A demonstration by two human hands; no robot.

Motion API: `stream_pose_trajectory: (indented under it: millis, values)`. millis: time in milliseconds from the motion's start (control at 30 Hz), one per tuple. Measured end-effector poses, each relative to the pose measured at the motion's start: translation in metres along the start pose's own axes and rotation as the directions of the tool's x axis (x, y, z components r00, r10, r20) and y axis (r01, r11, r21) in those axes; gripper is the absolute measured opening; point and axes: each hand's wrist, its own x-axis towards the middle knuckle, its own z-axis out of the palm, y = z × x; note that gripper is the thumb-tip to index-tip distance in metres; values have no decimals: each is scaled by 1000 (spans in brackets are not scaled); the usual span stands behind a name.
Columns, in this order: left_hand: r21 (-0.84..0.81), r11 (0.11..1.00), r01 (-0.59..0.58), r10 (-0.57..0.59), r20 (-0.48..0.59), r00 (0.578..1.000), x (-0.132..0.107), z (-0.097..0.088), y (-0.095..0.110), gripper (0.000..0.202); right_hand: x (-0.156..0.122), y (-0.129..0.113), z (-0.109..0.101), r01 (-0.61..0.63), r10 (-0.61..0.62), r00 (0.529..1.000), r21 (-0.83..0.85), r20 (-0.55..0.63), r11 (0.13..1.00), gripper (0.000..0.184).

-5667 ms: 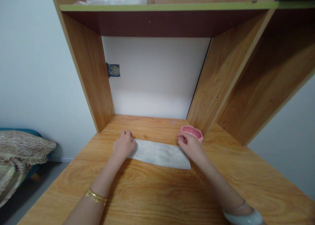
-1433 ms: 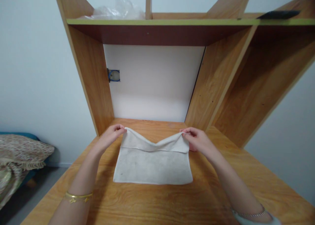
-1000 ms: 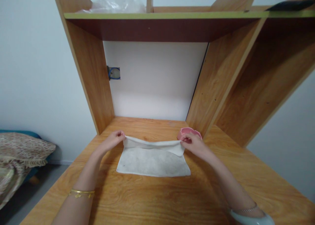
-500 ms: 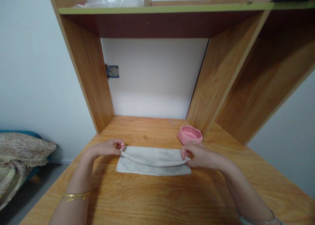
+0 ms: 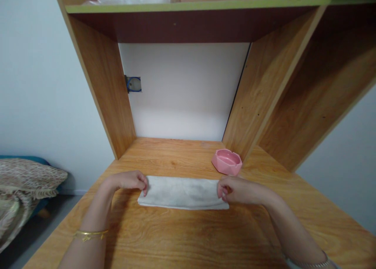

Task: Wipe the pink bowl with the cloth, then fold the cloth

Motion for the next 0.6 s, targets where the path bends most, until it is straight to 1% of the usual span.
stream_pose_trajectory:
  millis: [67,133,200,233,267,300,367,400,467,533,600]
  values:
    - [5,1000,-20,20,-17,1000,1,0,0,19,0,3,0,-9,10,999,25,-39,1000,27]
    - [10,999,-47,47,-70,996,2,0,1,20,0,8,-1,-23,26,993,27,-115,999,26]
    - [16,998,-61,62,-133,989,3,1,3,20,-1,13,-2,-73,71,982,-7,-176,997,18]
    - [20,998,-58,61,-158,986,4,1,4,20,-2,15,-3,-110,105,978,-19,-182,994,13]
    - [24,998,-54,58,-176,983,5,2,5,20,-3,16,-3,-143,138,976,-22,-170,989,13]
    - [32,998,-52,58,-183,981,5,2,6,20,-4,16,-3,-167,163,976,-15,-145,986,19]
    - [53,997,-59,67,-167,984,6,3,7,22,-7,16,-2,-192,194,980,33,-54,981,37]
    - [64,996,-67,76,-153,985,7,4,7,24,-8,16,-1,-193,194,981,70,-6,979,44]
    - [80,993,-86,96,-132,987,8,5,6,25,-10,17,4,-186,178,982,170,60,968,52]
    - [90,991,-99,109,-123,986,10,6,4,26,-10,19,12,-150,137,989,307,63,940,53]
    - [105,990,-96,107,-104,989,12,6,1,26,-9,21,23,-106,114,993,455,10,884,52]
